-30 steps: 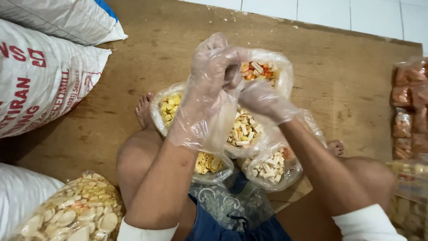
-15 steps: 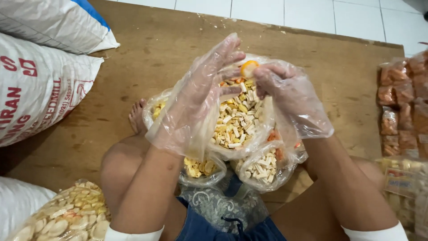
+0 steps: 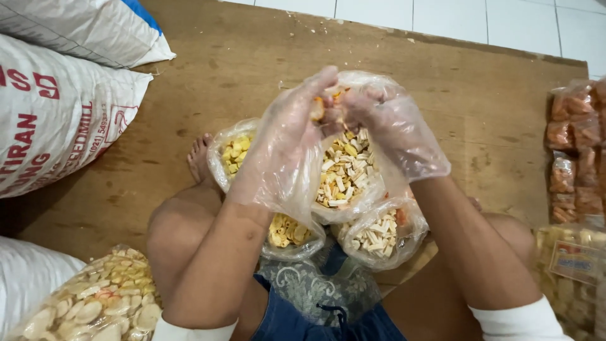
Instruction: The person sits on the floor and sorts a mixed pile of dried fruit pieces by hand. They pick individual pieces from a central bag and place them into separate smaller bags based on type or color.
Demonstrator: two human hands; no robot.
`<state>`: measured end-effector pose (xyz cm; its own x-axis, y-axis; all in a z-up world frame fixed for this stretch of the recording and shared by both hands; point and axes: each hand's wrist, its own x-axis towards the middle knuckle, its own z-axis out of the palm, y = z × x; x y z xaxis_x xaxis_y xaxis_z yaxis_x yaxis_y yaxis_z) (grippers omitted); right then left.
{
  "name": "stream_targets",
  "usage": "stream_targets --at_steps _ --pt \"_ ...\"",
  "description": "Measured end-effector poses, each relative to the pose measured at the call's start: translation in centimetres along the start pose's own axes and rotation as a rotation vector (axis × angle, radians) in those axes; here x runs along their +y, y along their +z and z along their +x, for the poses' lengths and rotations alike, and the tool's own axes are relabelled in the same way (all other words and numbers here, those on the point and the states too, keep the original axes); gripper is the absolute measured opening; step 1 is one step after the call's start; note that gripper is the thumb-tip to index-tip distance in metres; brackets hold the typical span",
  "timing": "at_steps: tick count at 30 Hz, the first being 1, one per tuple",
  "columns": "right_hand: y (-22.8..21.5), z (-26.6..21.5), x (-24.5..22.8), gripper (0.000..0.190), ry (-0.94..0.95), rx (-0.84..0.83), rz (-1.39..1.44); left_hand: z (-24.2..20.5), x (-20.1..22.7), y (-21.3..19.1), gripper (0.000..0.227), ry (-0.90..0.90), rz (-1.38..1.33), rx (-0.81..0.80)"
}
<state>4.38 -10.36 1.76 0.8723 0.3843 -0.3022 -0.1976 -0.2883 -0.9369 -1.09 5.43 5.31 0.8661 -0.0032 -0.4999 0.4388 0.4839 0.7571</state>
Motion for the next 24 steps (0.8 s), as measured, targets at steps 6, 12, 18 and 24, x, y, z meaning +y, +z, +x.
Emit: stream_targets --at_steps 6,12,18,24 --pt "4.1 2.9 1.3 0.023 0.134 0.278 -0.020 2.3 -1.4 -2.6 0.022 0.122 -0.329 0.152" --pt "7.5 6.4 10.9 0.043 0.122 -0.481 -0.880 2.1 -1.3 -3.2 0.025 0.174 -0.667 0.370" --pt "9.0 5.3 10.0 0.040 0.179 -0.490 -0.914 1.3 -0.8 -2.9 0.026 0.184 -0.588 0.270" --pt "9.6 4.4 8.5 0.036 0.159 -0.568 -0.964 3.4 -2.0 -4.5 0.058 0.212 -0.699 0.116"
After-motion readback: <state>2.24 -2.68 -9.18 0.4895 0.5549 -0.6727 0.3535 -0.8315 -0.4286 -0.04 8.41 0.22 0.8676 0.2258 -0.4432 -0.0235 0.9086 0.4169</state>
